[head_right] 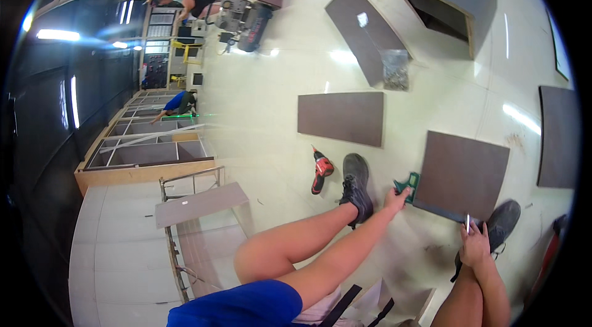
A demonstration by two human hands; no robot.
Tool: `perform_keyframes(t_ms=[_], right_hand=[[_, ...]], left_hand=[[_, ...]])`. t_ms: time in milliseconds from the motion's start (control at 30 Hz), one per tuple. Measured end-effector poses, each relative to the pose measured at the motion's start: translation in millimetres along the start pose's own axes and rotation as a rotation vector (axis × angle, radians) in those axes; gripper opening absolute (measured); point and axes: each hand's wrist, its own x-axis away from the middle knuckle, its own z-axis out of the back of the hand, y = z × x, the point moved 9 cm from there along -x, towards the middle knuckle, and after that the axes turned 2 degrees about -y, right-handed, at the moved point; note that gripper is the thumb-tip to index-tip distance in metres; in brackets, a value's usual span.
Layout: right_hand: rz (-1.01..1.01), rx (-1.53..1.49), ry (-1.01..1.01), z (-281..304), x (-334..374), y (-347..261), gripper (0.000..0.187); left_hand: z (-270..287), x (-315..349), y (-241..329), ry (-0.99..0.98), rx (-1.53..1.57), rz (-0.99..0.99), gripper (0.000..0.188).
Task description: The person sits on the floor and uses a combination square and pencil to mark straight lines on several rectangular wood panels. The person repeatedly positions the square, draws lines, and repositions the tool to mark multiple panels.
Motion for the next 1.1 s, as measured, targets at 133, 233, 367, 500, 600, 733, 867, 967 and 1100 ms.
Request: perform_keyframes(t_ms=[133,233,367,500,600,733,867,967,1100], right_hand=[[0.091,0.027,0.053,13.2,-9.4,-22.1,0.074],[0.091,0.021,-0.009,4.5,-9.8,-7.8,0.074],[0.179,-0.333,0.231,26.5,19.9,-9.7,0.065],[0.226,-0.953,0.498,77.2,27.5,-12.2,0.051],[0.305,-1.35,0.464,137.0,40.0,-50.2,0.057],[0.375,-1.372,0.373,204.0,77.9,-81.1,0.078],[0.355,-1.516,0.431,207.6,97.0,-63.9,0.086],[0.283,-1.64,0.46,177.0,89.3,-8.3,0.056],[0.105,-1.947,0.373,120.6,50.8,57.0,0.039]], left_hand=[[11.5,-13.3,-49.0,-0.167,0.231,-0.027,0.043],[16.5,36.5,-3.7,-0.262,0.483,-0.002,0.022],[39.1,111.8,55.0,-0.106,0.486,-0.178,0.019],[37.3,184.8,135.2,-0.064,0.298,-0.576,0.013],[2.7,284.5,228.2,-0.161,0.153,-0.803,0.015],[-58.5,371.7,298.2,-0.205,-0.388,-1.13,0.027],[-89.1,402.4,309.0,-0.298,-0.354,-1.23,0.038],[-95.4,380.3,289.0,-0.429,-0.097,-1.13,0.038],[-83.8,220.0,139.8,-0.339,0.094,-0.416,0.022]])
